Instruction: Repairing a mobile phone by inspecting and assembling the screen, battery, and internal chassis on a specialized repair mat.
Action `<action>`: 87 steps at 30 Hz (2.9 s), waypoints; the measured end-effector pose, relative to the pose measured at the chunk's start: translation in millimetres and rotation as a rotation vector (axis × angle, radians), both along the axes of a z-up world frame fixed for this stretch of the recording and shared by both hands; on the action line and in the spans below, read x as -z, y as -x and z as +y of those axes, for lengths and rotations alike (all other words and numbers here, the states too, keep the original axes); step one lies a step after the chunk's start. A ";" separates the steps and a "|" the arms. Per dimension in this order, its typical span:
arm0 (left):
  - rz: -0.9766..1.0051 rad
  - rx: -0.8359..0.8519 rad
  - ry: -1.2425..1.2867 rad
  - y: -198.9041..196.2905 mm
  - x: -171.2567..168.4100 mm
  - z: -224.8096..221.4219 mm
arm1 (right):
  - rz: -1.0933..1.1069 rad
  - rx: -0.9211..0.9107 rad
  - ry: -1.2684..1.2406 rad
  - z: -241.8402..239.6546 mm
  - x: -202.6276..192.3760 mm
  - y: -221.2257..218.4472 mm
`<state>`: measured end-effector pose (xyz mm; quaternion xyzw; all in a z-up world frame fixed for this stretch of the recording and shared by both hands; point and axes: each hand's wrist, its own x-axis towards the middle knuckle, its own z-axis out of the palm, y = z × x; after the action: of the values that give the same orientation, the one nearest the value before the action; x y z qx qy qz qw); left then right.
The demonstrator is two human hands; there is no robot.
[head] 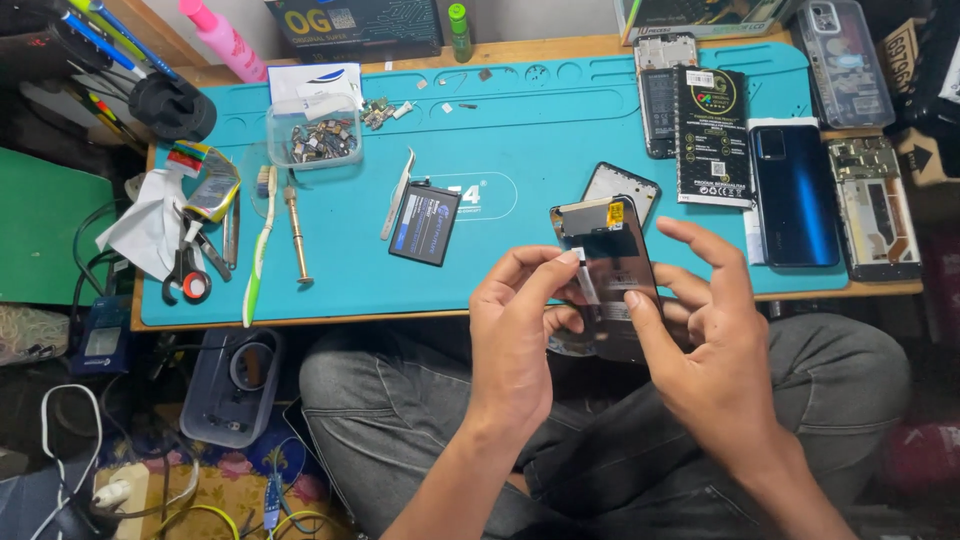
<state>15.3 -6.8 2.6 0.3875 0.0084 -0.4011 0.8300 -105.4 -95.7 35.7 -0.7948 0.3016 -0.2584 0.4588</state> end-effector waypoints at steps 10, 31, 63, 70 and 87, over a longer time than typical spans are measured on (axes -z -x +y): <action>0.184 0.060 -0.001 -8.9 1.2 -0.9 | 0.063 -0.008 0.214 1.6 3.1 2.9; -0.536 -0.033 -0.206 14.5 -11.9 -2.4 | -0.143 -0.077 -0.429 -18.0 14.2 11.8; -0.139 0.231 -0.669 37.6 142.9 -8.9 | -0.270 0.058 -0.566 -91.9 12.1 55.1; -0.896 0.591 -1.077 38.6 98.5 -3.2 | -0.258 0.095 -0.583 -102.7 14.5 60.6; -1.073 0.515 -0.258 123.3 -7.0 -115.2 | -0.199 0.411 -0.416 -95.8 34.4 204.8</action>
<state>-108.0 -122.0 9.6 0.6225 -0.4566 -0.3334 0.5411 -310.2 -191.5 1.2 -0.5771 0.4558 -0.3553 0.5771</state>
